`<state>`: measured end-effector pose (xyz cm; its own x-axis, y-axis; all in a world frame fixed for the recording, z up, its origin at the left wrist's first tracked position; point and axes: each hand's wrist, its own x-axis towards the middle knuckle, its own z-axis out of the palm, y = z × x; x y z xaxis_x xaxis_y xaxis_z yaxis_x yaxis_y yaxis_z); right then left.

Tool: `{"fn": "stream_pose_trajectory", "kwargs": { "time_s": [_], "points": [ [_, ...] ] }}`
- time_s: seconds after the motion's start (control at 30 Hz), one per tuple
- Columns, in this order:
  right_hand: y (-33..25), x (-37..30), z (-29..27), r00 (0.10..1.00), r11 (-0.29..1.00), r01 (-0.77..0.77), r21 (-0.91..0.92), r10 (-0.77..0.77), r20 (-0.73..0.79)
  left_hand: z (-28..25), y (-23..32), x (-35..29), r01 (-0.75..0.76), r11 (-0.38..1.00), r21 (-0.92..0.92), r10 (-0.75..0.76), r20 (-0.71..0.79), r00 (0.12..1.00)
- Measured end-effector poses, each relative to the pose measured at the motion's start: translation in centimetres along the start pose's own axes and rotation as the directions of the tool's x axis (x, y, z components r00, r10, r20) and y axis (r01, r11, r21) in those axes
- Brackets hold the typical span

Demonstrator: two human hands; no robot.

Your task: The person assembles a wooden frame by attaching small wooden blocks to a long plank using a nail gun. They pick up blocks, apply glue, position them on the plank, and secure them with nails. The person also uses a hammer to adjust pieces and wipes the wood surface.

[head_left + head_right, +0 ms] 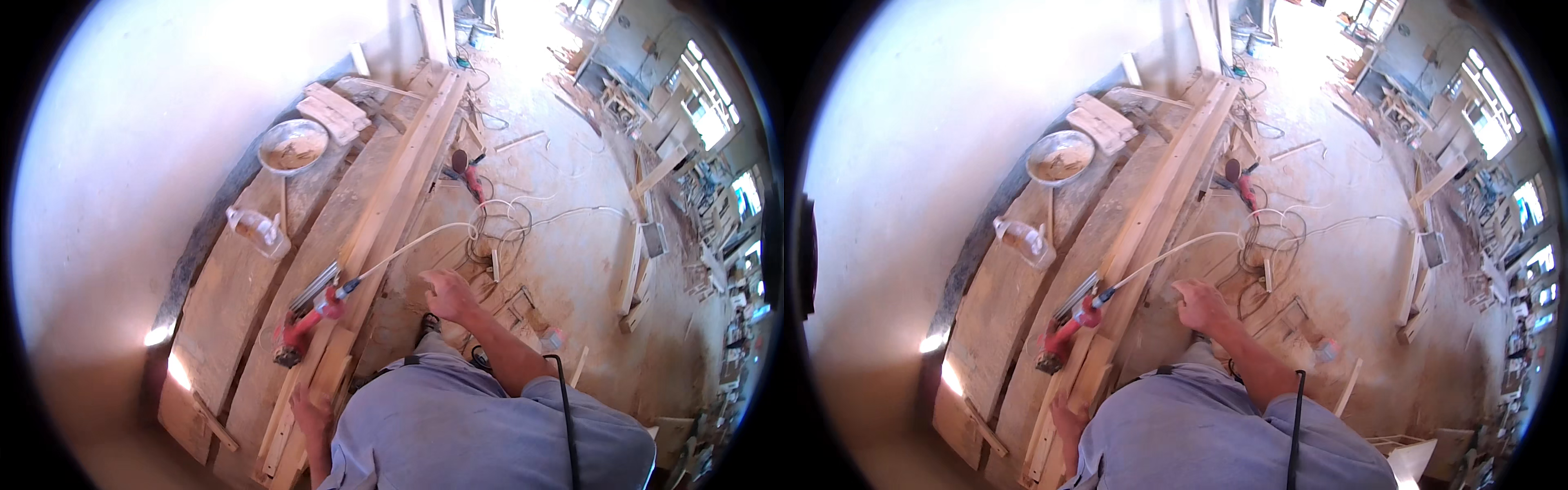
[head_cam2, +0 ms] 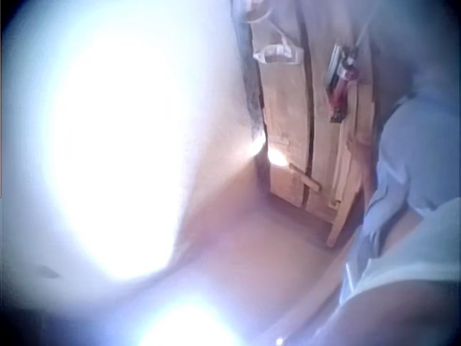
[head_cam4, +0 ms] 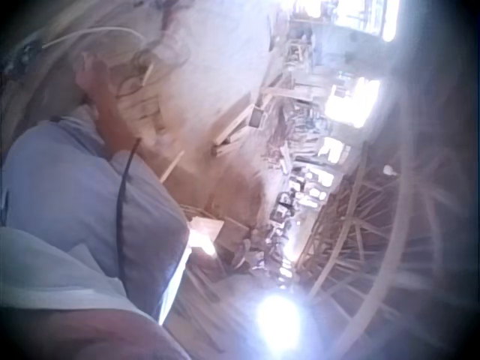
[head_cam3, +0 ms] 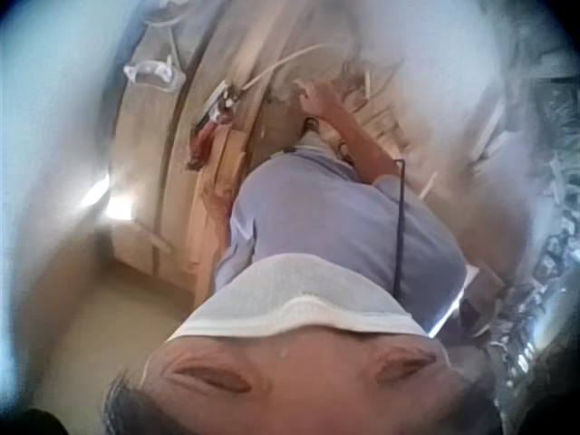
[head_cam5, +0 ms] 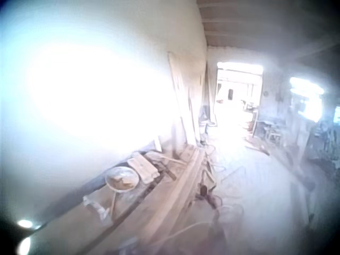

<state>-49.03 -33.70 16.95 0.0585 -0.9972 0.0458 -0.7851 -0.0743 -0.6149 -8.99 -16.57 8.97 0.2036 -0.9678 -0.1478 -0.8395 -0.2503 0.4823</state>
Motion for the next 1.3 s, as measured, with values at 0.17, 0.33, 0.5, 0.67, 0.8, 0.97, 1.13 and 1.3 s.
{"fn": "stream_pose_trajectory", "kwargs": {
  "time_s": [0.17, 0.33, 0.5, 0.67, 0.8, 0.97, 1.13, 1.3],
  "points": [
    [8.1, 1.8, -2.8, 1.0, 1.0, -0.007, -0.005, 0.007, 0.008, 7.2, 5.2, -0.3, -0.135, 0.99, -0.042, 0.134, -0.019, 0.991],
    [15.7, 2.6, -6.4, 0.997, 0.999, -0.044, 0.018, 0.043, 0.057, 9.5, 13.6, 3.1, -0.394, 0.912, -0.117, 0.402, 0.056, 0.914],
    [17.8, 3.2, -9.6, 0.988, 0.985, -0.153, 0.085, 0.15, 0.036, 9.4, 18.2, 7.9, -0.457, 0.872, -0.174, 0.456, -0.051, 0.889],
    [20.2, 2.7, -11.1, 0.955, 0.946, -0.298, 0.13, 0.295, 0.039, 8.1, 29.9, 14.9, -0.662, 0.737, -0.137, 0.668, -0.007, 0.744],
    [24.1, -0.9, -10.8, 0.878, 0.878, -0.474, 0.063, 0.465, 0.113, 11.5, 36.6, 21.0, -0.75, 0.636, -0.181, 0.772, 0.144, 0.619],
    [24.0, -2.8, -14.2, 0.642, 0.661, -0.748, -0.052, 0.742, 0.192, 15.1, 41.9, 29.3, -0.8, 0.572, -0.183, 0.809, 0.286, 0.513],
    [23.8, -7.4, -9.2, 0.501, 0.494, -0.862, 0.114, 0.864, 0.05, 20.5, 43.0, 41.6, -0.776, 0.611, 0.155, 0.697, 0.36, 0.62],
    [20.2, -9.0, -7.9, 0.268, 0.239, -0.955, 0.174, 0.948, 0.17, 28.4, 41.8, 52.6, -0.698, 0.554, 0.453, 0.549, 0.432, 0.716]
  ]
}}
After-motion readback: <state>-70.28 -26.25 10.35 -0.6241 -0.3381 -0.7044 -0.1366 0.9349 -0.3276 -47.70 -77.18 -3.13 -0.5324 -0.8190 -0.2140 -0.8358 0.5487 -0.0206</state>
